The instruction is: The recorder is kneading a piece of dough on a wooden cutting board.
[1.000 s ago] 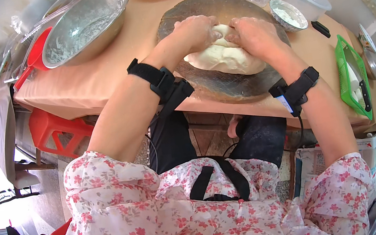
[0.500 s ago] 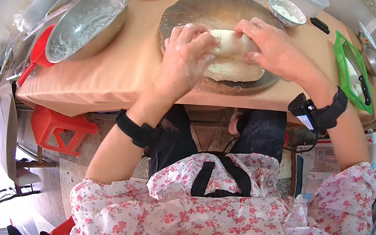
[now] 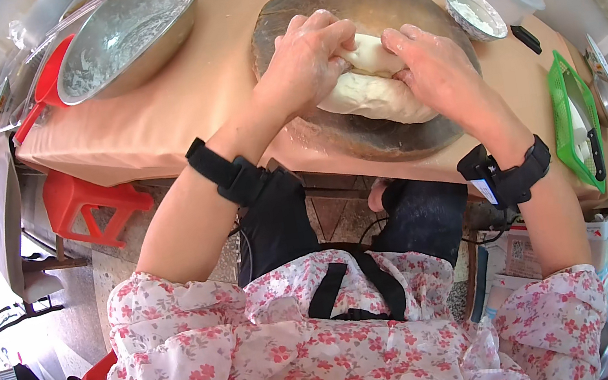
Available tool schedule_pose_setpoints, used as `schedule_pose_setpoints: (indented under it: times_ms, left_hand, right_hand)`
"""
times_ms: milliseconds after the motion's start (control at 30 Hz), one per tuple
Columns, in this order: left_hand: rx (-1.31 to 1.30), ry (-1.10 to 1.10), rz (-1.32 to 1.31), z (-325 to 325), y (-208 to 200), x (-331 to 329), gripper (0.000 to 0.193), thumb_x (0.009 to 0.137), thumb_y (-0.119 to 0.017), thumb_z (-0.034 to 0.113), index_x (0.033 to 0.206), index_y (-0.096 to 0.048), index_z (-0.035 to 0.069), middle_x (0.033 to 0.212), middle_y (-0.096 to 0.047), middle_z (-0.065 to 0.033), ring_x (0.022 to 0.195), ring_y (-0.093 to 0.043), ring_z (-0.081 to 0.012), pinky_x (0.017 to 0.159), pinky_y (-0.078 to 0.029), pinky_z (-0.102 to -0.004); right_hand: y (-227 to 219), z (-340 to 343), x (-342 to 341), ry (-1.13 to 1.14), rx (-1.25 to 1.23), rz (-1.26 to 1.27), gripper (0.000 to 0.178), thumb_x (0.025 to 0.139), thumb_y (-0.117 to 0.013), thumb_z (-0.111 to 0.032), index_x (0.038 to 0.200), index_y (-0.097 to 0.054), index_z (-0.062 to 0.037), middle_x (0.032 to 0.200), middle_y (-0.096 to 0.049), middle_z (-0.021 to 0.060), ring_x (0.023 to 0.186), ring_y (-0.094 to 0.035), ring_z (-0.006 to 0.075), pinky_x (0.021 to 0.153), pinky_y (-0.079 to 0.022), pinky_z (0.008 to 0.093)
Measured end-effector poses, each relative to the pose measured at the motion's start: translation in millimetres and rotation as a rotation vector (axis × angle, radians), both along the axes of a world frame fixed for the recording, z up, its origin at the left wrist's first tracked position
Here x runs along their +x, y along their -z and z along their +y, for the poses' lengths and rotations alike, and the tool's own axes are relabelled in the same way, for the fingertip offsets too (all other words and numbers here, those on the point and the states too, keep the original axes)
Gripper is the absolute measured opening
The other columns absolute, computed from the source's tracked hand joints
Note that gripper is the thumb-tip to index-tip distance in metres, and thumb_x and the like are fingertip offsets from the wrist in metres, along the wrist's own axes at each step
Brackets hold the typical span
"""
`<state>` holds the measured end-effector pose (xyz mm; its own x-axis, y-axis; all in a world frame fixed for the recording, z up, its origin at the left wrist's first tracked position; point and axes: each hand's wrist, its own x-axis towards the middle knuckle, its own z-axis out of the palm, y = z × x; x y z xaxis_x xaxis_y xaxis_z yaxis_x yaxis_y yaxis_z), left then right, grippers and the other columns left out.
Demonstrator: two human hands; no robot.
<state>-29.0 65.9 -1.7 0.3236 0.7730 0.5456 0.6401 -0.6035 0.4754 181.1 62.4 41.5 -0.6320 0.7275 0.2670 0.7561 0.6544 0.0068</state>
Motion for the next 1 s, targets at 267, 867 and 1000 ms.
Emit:
schedule_pose_setpoints:
  times_ms: [267,867,1000]
  left_hand:
    - [-0.186,-0.018,0.118,42,-16,7,0.019,0.075,-0.063,0.005,0.092,-0.057,0.001,0.093,-0.06,-0.0161,0.09,-0.058,-0.0365,0.08,-0.047,-0.0428]
    - [0.217,0.096,0.13,-39,-14,-14,0.012,0.082,-0.07,0.014,0.088,-0.064,0.006,0.107,-0.057,-0.0092,0.102,-0.053,-0.0326,0.086,-0.046,-0.0404]
    - [0.272,0.068,0.102,-57,-15,-9,0.012,0.079,-0.071,0.016,0.085,-0.065,0.008,0.101,-0.057,-0.0077,0.099,-0.053,-0.0304,0.087,-0.044,-0.0424]
  right_hand:
    - [-2,37,0,0.025,-0.037,-0.046,0.028,0.078,-0.066,-0.007,0.105,-0.058,-0.0033,0.095,-0.062,0.0181,0.092,-0.062,0.0383,0.076,-0.05,0.0486]
    - [-37,-25,23,-0.091,-0.338,0.311,0.027,0.082,-0.069,-0.017,0.101,-0.056,-0.0029,0.086,-0.061,0.0135,0.082,-0.06,0.0287,0.073,-0.047,0.0377]
    - [-49,-35,12,0.006,-0.463,0.388,0.023,0.082,-0.069,-0.018,0.091,-0.058,-0.0003,0.075,-0.061,0.0133,0.07,-0.06,0.0298,0.067,-0.047,0.0396]
